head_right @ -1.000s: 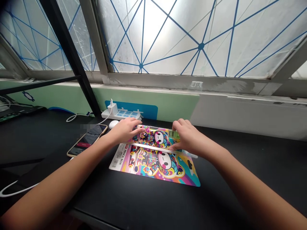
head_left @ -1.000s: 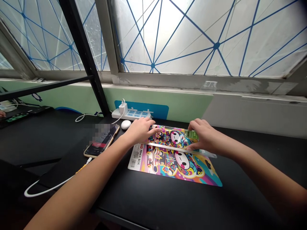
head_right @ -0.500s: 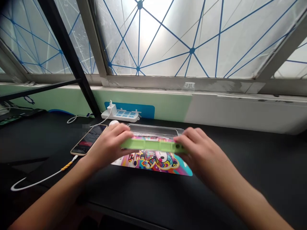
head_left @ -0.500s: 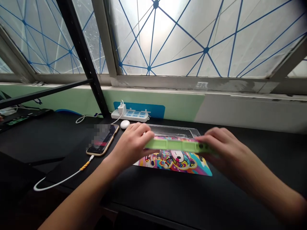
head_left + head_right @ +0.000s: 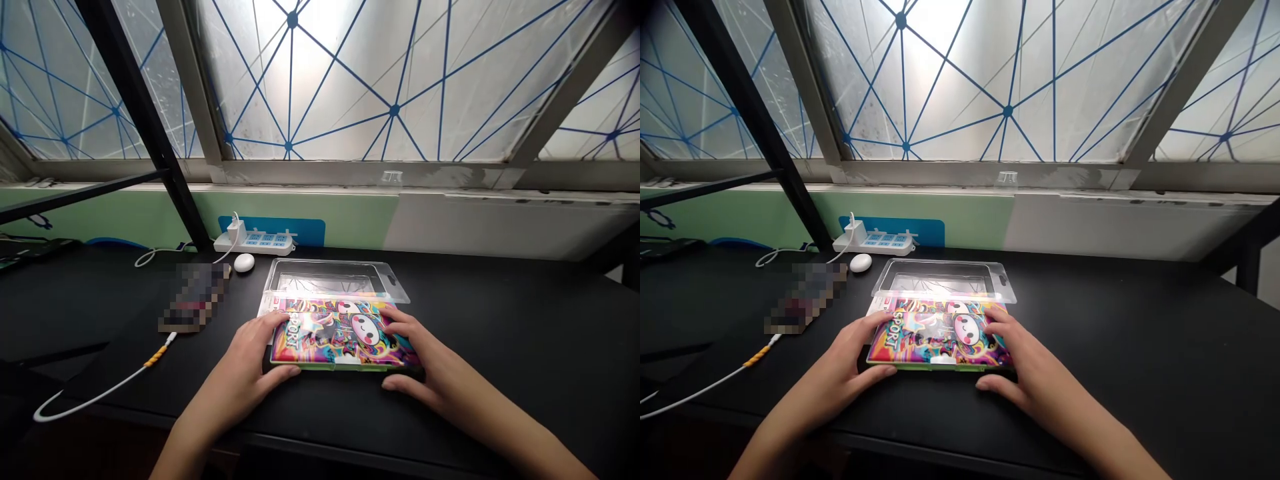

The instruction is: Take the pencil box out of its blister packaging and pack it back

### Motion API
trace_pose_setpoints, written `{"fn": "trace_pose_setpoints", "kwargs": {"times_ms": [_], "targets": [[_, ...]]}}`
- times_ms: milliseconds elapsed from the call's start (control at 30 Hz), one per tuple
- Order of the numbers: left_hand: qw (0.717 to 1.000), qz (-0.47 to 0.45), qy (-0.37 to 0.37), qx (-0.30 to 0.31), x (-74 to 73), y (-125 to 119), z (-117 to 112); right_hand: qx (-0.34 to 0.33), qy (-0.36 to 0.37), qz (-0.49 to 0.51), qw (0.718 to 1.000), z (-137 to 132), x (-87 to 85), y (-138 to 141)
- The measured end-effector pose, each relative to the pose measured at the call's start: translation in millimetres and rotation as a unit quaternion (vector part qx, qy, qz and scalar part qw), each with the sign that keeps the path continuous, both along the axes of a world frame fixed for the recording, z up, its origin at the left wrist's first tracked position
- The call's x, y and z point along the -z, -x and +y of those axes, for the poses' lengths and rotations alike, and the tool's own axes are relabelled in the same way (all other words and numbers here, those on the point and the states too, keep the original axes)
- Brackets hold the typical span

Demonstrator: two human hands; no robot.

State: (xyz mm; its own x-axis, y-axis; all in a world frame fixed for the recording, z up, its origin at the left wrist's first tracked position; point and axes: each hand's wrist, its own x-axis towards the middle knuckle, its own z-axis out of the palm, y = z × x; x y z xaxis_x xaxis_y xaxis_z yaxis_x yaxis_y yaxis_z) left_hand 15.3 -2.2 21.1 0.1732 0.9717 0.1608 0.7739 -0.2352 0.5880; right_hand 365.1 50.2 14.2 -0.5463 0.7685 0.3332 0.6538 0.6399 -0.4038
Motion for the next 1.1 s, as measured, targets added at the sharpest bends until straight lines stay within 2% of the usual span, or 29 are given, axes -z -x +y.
{"fn": "trace_pose_setpoints", "kwargs": {"times_ms": [267, 400, 567, 700, 800, 933, 1100], "targets": [[1.0, -0.006, -0.006, -0.025, 5.7, 0, 2, -0.019, 0.089, 0.014, 0.996, 9, -11.3, -12], [0.999, -0.016, 0.008, -0.039, 6.1, 0, 1, 0.009, 0.148, 0.089, 0.985, 17, -19.7, -10], [0.999, -0.033, 0.028, -0.017, 3.2, 0, -2, 0.114, 0.295, 0.218, 0.923, 31, -15.9, -4], [0.998, -0.038, 0.054, -0.023, -1.0, -1, -3, 0.115, 0.338, 0.292, 0.887, 33, -12.8, 0], [0.998, -0.029, 0.058, -0.026, -1.4, -2, -3, 0.119, 0.355, 0.317, 0.872, 32, -14.0, 1], [0.999, -0.011, 0.039, -0.026, 3.2, 1, -2, 0.129, 0.334, 0.318, 0.878, 29, -13.5, -3], [0.999, -0.005, 0.011, -0.052, 1.2, 2, -2, 0.099, 0.235, 0.228, 0.94, 23, -13.1, -12]]}}
